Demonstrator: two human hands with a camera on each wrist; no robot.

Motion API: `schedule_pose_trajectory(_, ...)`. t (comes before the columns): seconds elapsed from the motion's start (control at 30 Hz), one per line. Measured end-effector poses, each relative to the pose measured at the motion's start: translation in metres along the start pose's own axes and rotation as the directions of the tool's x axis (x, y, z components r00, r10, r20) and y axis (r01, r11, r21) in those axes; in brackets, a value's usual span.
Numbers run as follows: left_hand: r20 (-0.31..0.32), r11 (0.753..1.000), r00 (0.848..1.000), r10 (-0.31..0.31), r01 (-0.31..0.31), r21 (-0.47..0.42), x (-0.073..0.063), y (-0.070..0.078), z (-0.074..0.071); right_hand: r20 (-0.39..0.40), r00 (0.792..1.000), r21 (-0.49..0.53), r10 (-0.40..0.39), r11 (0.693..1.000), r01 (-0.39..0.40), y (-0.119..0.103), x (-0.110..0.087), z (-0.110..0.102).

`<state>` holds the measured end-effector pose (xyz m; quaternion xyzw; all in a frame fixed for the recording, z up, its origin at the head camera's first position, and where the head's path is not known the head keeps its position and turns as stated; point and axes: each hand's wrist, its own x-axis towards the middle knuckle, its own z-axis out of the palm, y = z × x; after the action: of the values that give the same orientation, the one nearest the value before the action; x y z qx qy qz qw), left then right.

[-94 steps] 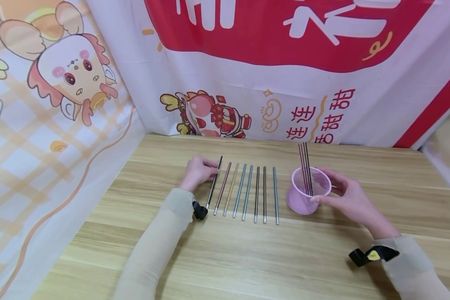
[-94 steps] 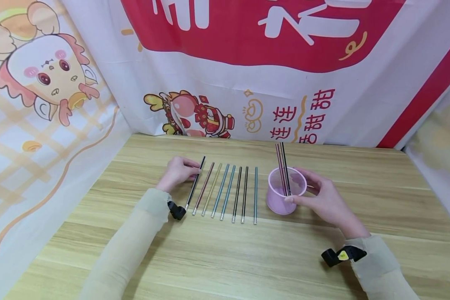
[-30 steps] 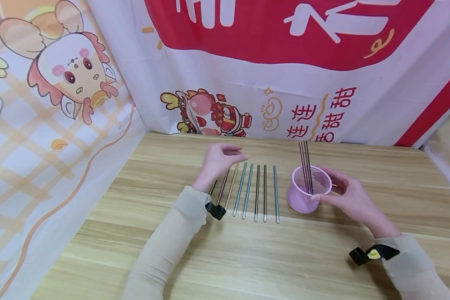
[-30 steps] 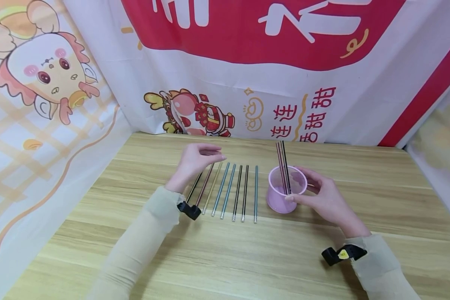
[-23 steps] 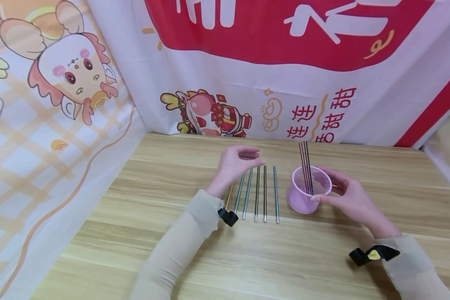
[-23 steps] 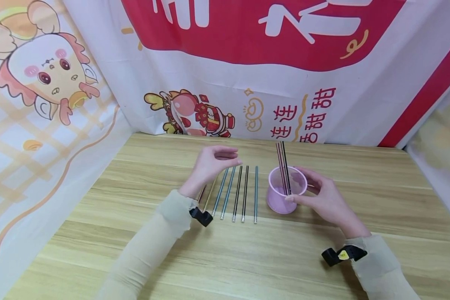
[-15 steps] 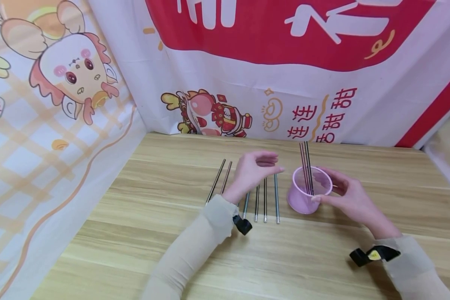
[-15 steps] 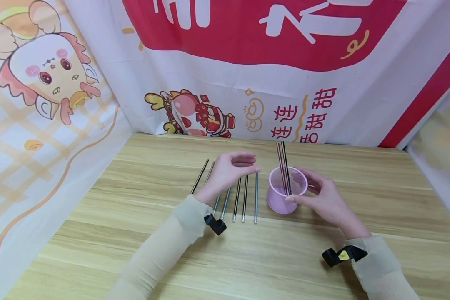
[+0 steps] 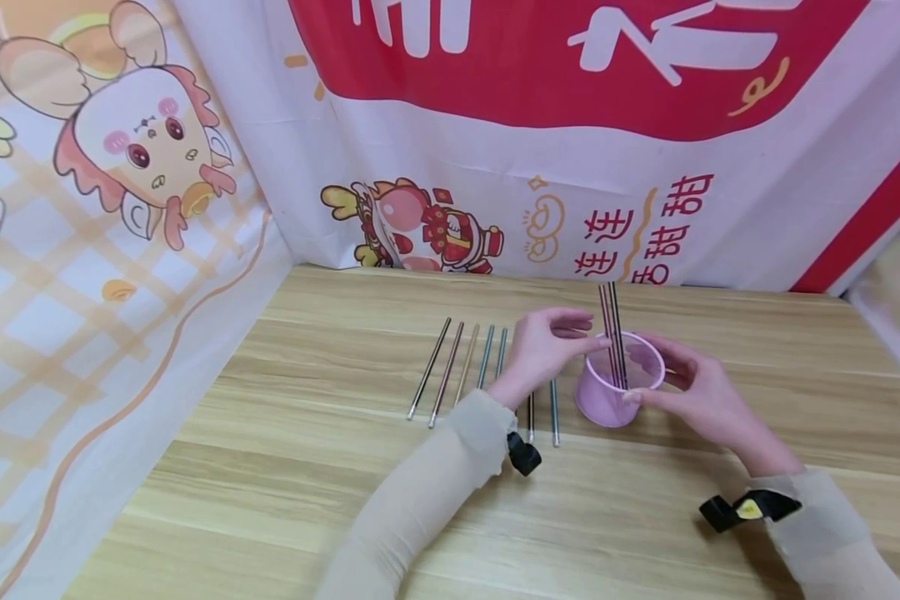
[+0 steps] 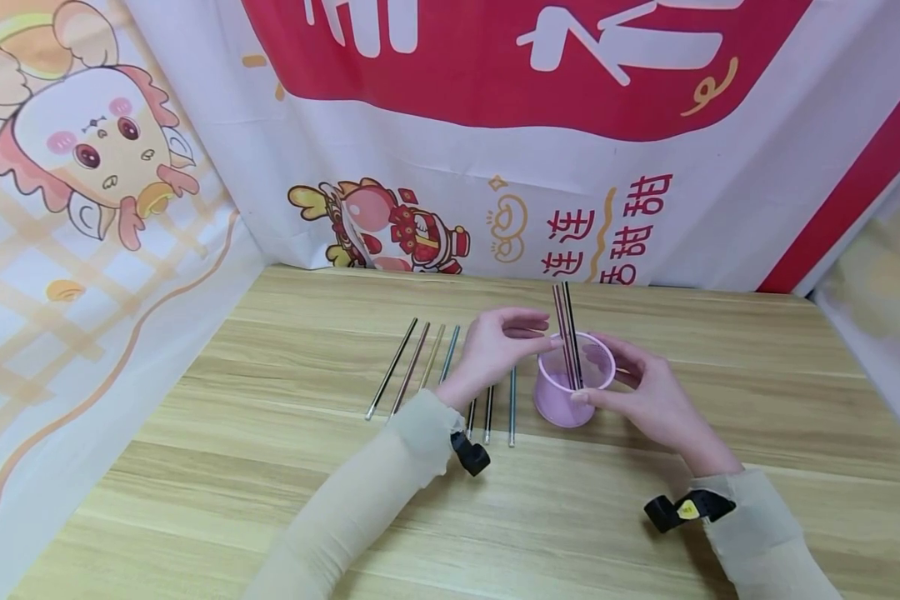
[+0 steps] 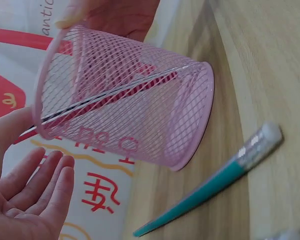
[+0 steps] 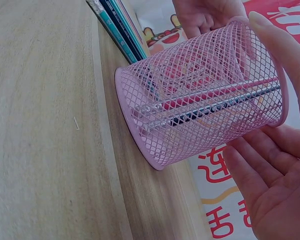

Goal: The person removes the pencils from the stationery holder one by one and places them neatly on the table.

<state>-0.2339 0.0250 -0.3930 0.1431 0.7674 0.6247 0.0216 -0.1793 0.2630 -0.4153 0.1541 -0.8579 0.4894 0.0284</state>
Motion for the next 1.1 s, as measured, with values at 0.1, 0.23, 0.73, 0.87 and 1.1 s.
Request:
schedule_pose_trajectory(0.1,0.001,1.0,1.0,0.008,-0.008,-0.017,0.003,-0.002,0.006,-0.007,1.0,0.017,0.008,1.0,-0.008,-0.001,0.0,0.001)
schedule_pose_trajectory(0.23,-0.012,0.999,1.0,0.025,-0.025,-0.028,0.006,-0.004,0.011,-0.01,1.0,0.016,0.003,1.0,-0.003,-0.003,0.0,0.001)
schedule_pose_trajectory(0.73,-0.04,0.999,0.999,0.035,-0.035,0.009,0.013,-0.004,0.018,-0.002,0.999,0.052,-0.038,0.998,0.038,-0.001,0.0,0.001)
schedule_pose_trajectory(0.87,-0.041,1.0,0.999,0.029,-0.029,0.006,0.013,-0.005,0.019,-0.006,0.999,0.058,-0.037,0.998,0.037,-0.001,0.0,0.001)
schedule_pose_trajectory(1.1,-0.061,1.0,0.998,0.026,-0.026,-0.005,0.014,-0.003,0.018,-0.011,0.999,0.064,-0.042,0.997,0.043,-0.002,0.0,0.002)
